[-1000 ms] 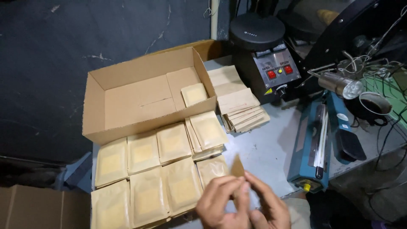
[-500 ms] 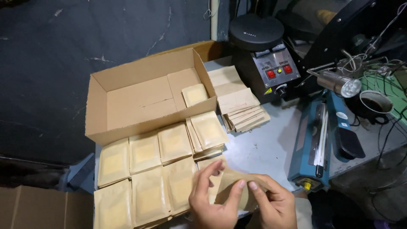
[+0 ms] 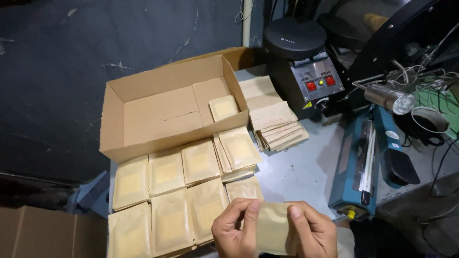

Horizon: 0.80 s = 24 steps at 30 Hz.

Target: The person is sealing small paper pouches using a heat sealer and then placing the finished pouches into a cardboard box.

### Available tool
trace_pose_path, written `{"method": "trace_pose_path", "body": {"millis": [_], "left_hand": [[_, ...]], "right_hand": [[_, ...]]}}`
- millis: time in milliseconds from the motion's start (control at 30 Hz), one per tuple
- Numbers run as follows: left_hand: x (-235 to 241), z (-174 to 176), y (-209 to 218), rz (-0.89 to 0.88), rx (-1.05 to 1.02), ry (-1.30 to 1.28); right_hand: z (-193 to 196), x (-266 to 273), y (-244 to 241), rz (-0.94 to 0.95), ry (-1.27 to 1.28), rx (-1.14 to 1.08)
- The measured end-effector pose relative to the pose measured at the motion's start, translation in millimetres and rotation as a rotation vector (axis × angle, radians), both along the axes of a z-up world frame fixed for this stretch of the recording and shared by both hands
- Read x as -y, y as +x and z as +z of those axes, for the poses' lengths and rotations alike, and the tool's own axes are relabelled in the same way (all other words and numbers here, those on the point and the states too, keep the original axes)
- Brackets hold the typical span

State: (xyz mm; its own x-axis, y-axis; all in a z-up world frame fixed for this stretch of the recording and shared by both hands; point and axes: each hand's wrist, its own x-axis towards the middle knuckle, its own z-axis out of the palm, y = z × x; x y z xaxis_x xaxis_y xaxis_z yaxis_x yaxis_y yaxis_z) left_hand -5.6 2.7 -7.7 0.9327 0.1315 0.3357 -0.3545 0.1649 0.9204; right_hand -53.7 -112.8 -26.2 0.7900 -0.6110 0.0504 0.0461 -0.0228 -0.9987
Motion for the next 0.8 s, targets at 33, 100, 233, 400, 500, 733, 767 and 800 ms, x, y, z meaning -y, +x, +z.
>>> {"method": "trace_pose_path", "body": {"millis": [33, 100, 233, 400, 500, 733, 767, 800], "left_hand": [[1.7, 0.3, -0.6, -0.002, 0.001, 0.000], [5.2, 0.4, -2.5, 0.006, -0.072, -0.038], [0.8, 0.5, -1.1, -0.077, -0.125, 0.045], [-4.0, -11.5, 4.2, -0.027, 0.079, 0.149], [-3.5, -11.5, 3.8, -0.024, 0.053, 0.121], [6.2, 1.0, -1.0, -0.006, 0.015, 0.077], [9.7, 8.2, -3.5, 0.195, 0.118, 0.121], [13.6, 15.8, -5.9, 0.397, 0.220, 0.166]], "right_hand": [[3.9, 1.2, 1.3, -0.002, 0.000, 0.001], [11.5, 3.9, 3.2, -0.031, -0.171, -0.092], [3.3, 0.5, 7.2, -0.043, -0.212, 0.092], [-4.0, -4.4, 8.9, -0.027, -0.193, 0.131], [-2.0, -6.2, 6.8, -0.076, -0.151, 0.043], [5.4, -1.8, 4.3, -0.090, -0.097, 0.022], [10.4, -1.3, 3.5, -0.172, -0.222, -0.006], [15.8, -0.5, 2.9, -0.254, -0.346, -0.033]]}}
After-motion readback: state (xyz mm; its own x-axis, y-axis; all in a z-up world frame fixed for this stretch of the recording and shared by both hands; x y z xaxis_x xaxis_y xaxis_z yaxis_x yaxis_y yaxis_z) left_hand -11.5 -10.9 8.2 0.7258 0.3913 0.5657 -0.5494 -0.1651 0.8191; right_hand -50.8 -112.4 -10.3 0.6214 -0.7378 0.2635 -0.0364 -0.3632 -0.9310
